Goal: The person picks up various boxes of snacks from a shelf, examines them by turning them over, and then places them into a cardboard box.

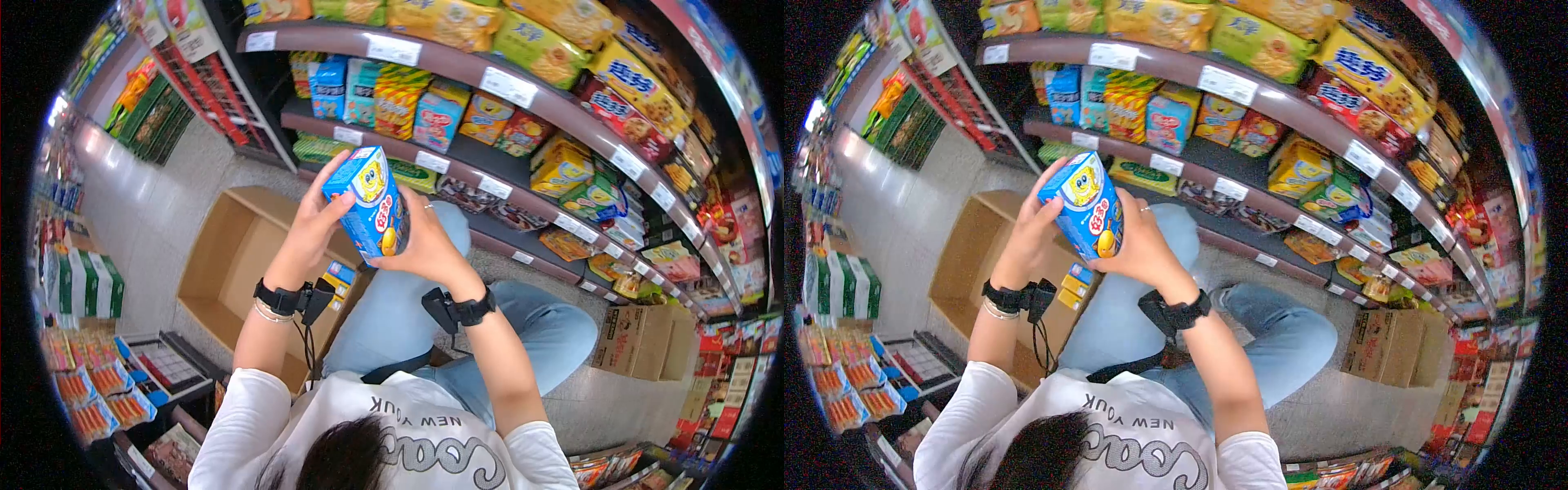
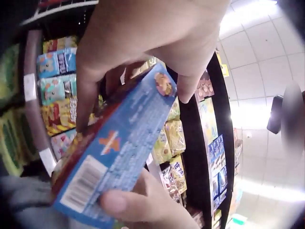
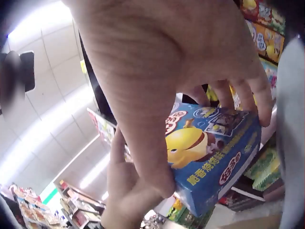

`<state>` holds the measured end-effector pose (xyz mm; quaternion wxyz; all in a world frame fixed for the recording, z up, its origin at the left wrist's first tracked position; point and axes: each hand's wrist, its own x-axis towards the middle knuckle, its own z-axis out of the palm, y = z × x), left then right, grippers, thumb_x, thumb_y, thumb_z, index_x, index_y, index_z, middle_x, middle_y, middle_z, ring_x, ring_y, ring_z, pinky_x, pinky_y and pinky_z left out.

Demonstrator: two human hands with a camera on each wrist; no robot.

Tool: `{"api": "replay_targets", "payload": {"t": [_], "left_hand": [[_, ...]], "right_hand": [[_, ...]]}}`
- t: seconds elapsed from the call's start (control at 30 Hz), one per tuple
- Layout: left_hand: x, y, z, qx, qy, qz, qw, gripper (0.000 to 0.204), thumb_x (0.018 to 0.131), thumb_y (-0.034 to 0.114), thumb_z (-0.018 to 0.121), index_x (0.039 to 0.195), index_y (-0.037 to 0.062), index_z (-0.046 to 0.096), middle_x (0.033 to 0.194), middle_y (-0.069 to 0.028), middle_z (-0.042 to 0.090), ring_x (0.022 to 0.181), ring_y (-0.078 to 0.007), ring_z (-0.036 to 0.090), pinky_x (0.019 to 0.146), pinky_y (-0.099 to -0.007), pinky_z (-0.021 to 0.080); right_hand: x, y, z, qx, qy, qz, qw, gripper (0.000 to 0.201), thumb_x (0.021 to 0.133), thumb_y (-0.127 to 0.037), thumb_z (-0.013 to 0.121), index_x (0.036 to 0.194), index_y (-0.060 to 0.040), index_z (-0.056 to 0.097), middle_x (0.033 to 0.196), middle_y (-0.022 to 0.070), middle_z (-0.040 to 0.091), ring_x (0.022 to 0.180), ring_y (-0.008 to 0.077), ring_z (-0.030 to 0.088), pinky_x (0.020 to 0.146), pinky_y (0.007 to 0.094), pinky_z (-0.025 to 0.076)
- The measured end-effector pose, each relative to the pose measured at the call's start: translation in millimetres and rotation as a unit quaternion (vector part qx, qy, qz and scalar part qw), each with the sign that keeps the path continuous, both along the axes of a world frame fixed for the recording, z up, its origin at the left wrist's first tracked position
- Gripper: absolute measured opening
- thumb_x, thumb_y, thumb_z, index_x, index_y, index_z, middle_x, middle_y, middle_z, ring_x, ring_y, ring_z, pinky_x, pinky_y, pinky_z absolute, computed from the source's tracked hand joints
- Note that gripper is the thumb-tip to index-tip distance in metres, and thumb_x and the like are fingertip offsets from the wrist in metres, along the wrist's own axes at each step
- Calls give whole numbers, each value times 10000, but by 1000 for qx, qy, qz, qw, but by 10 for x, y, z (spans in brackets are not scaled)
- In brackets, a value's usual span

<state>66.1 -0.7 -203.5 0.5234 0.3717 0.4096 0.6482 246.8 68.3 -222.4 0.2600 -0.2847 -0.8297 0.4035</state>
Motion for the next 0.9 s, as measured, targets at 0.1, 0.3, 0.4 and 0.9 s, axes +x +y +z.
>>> {"api": "replay_targets", "payload": {"t": [0.1,0.3,0.4,0.9], "left_hand": [[-290,-328,-78,-57,63,86,993,649,832,170,680,1372,21,353,1255,-96,513,1132,-167,509,959,-323,420],[-822,-966,-463,-157,136,131,969,525,707,-46,625,1219,-5,518,1088,-84,609,994,-152,586,875,-306,478],[-970,-1257,-743,-178,146,54,972,532,680,-44,629,1201,7,528,1090,-66,609,985,-147,590,864,-293,480],[-1185,-1918,-2324,-326,437,11,838,341,661,32,695,962,138,574,1074,-119,613,1232,-414,410,962,-459,422]], "right_hand": [[-396,-195,-210,24,-28,8,999,1050,498,-265,861,1332,10,287,1212,249,442,1122,408,449,975,437,376],[-1018,-582,-635,-31,-32,65,997,848,593,-214,828,1274,-37,356,1079,238,538,995,409,548,849,433,455],[-1230,-649,-874,-95,-34,131,986,648,643,-195,795,1184,-58,464,948,216,607,900,376,608,774,406,489],[-1878,-1437,-2274,-140,-354,275,883,311,700,-206,651,954,-29,628,904,225,649,880,376,626,774,432,498]]}}
